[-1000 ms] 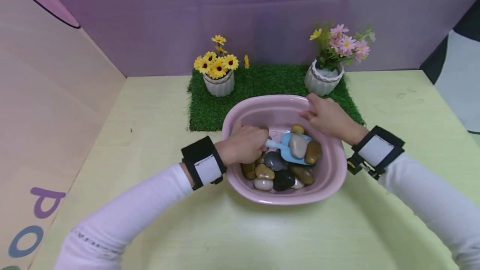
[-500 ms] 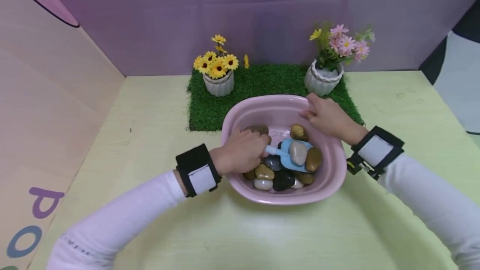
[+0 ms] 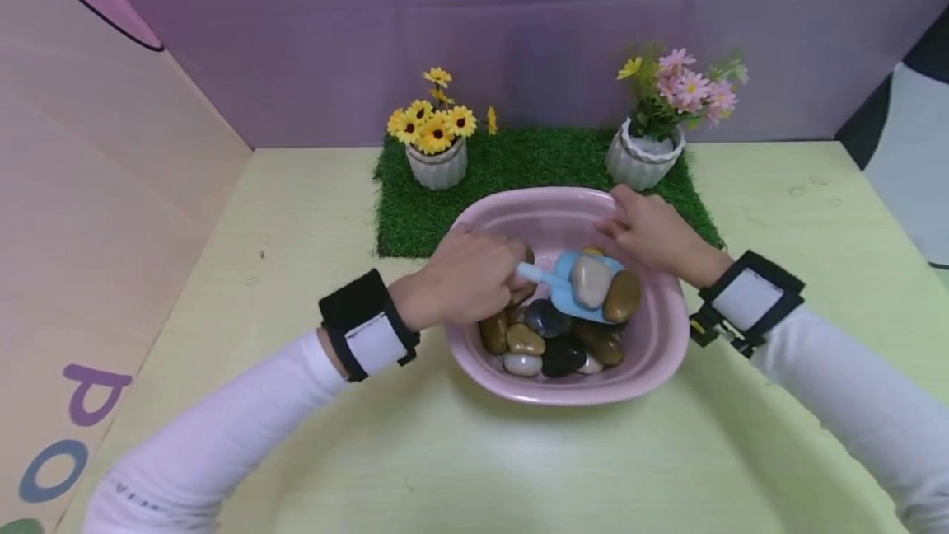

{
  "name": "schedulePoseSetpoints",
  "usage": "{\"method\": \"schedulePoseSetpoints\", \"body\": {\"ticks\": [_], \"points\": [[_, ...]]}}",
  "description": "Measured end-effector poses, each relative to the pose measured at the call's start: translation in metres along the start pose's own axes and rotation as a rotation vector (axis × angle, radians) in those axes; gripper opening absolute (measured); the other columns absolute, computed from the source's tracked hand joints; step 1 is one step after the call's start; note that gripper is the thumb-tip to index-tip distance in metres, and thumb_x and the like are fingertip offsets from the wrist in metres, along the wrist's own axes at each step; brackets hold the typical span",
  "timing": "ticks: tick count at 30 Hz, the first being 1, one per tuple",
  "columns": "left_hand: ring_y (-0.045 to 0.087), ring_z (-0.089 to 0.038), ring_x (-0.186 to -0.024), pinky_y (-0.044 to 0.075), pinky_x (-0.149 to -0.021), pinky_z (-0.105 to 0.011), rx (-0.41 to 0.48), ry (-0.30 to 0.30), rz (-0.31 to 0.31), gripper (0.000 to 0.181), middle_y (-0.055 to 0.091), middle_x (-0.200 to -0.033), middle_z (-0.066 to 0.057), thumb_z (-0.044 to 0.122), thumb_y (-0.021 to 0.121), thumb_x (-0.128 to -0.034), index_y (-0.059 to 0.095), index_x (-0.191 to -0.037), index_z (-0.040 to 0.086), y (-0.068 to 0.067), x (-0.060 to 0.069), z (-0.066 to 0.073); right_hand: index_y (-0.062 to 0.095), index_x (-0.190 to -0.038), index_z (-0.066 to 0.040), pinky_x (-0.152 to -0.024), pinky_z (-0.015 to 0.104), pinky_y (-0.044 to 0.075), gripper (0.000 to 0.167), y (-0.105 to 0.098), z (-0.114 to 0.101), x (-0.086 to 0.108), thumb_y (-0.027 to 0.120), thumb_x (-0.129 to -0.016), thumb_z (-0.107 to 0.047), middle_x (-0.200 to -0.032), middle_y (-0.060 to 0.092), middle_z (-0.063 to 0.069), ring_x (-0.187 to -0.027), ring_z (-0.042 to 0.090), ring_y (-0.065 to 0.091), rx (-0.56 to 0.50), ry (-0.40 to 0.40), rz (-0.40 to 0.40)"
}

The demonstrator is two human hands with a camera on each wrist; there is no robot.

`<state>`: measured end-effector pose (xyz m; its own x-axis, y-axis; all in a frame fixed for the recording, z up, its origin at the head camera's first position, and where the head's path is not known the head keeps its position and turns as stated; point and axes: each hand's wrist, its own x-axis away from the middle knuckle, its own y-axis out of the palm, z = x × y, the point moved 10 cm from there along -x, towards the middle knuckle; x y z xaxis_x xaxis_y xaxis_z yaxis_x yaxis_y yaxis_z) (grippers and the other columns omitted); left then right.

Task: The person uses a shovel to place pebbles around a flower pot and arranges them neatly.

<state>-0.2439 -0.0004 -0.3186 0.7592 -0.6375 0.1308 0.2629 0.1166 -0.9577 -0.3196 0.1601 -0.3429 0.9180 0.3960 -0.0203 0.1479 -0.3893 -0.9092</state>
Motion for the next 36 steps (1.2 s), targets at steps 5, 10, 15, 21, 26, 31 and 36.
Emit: {"method": "schedulePoseSetpoints", "body": {"ticks": [5, 10, 15, 21, 26, 31, 36], "points": [[0.056, -0.018, -0.078, 0.04, -0.094, -0.043, 0.001, -0.031, 0.019, 0.009, 0.057, -0.076, 0.001, 0.018, 0.055, -0.0971, 0.059, -0.089, 0.016, -0.013, 0.001, -0.008, 0.047, -0.099, -0.003, -0.056, 0.034, 0.043, 0.018, -0.001, 0.002, 0.0, 0.056, -0.098, -0.019, -0.067, 0.048, 0.007, -0.062, 0.023, 0.055, 0.001, 0.013, 0.0], [0.054, -0.019, -0.071, 0.038, -0.08, -0.037, 0.015, -0.063, 0.041, 0.014, 0.057, -0.073, -0.001, 0.023, 0.053, -0.0998, 0.06, -0.092, 0.013, -0.024, 0.002, -0.017, 0.05, -0.111, 0.001, -0.06, 0.039, 0.045, 0.02, -0.001, 0.003, -0.001, 0.054, -0.098, -0.013, -0.071, 0.049, 0.009, -0.068, 0.027, 0.056, 0.033, 0.009, -0.006], [0.052, -0.019, -0.069, 0.038, -0.074, -0.036, 0.0, -0.113, 0.075, 0.013, 0.055, -0.075, -0.001, 0.019, 0.051, -0.0982, 0.06, -0.094, 0.011, -0.032, 0.001, -0.031, 0.049, -0.114, 0.002, -0.06, 0.039, 0.045, 0.025, 0.0, 0.006, -0.001, 0.052, -0.09, -0.003, -0.072, 0.05, 0.01, -0.068, 0.027, 0.055, 0.031, 0.025, -0.014], [0.051, -0.02, -0.067, 0.038, -0.071, -0.035, -0.008, -0.171, 0.107, 0.023, 0.053, -0.075, -0.002, 0.03, 0.051, -0.102, 0.061, -0.095, 0.01, -0.039, 0.001, -0.048, 0.05, -0.107, -0.001, -0.054, 0.033, 0.04, 0.018, 0.001, 0.005, -0.001, 0.056, -0.095, -0.012, -0.067, 0.042, 0.006, -0.06, 0.022, 0.05, -0.002, 0.033, -0.008], [0.051, -0.021, -0.066, 0.039, -0.068, -0.036, -0.029, -0.201, 0.138, 0.024, 0.054, -0.074, -0.004, 0.026, 0.047, -0.1027, 0.061, -0.092, 0.01, -0.05, 0.004, -0.061, 0.048, -0.101, -0.002, -0.051, 0.033, 0.042, 0.02, 0.001, 0.003, -0.001, 0.057, -0.098, -0.019, -0.065, 0.044, 0.006, -0.055, 0.02, 0.052, 0.0, 0.015, 0.001], [0.05, -0.023, -0.065, 0.039, -0.068, -0.038, -0.013, -0.242, 0.173, 0.026, 0.052, -0.071, -0.004, 0.028, 0.048, -0.1024, 0.061, -0.088, 0.01, -0.062, 0.008, -0.076, 0.047, -0.099, -0.002, -0.049, 0.032, 0.045, 0.021, 0.002, 0.002, 0.0, 0.057, -0.099, -0.02, -0.065, 0.047, 0.007, -0.053, 0.019, 0.054, -0.015, 0.016, -0.016], [0.049, -0.023, -0.066, 0.039, -0.068, -0.037, 0.014, -0.301, 0.185, 0.025, 0.05, -0.072, -0.005, 0.028, 0.048, -0.1024, 0.064, -0.094, 0.011, -0.066, 0.011, -0.095, 0.046, -0.1, -0.001, -0.049, 0.032, 0.046, 0.021, 0.001, 0.002, -0.001, 0.056, -0.099, -0.02, -0.067, 0.05, 0.009, -0.053, 0.019, 0.055, -0.014, 0.013, -0.028]]}}
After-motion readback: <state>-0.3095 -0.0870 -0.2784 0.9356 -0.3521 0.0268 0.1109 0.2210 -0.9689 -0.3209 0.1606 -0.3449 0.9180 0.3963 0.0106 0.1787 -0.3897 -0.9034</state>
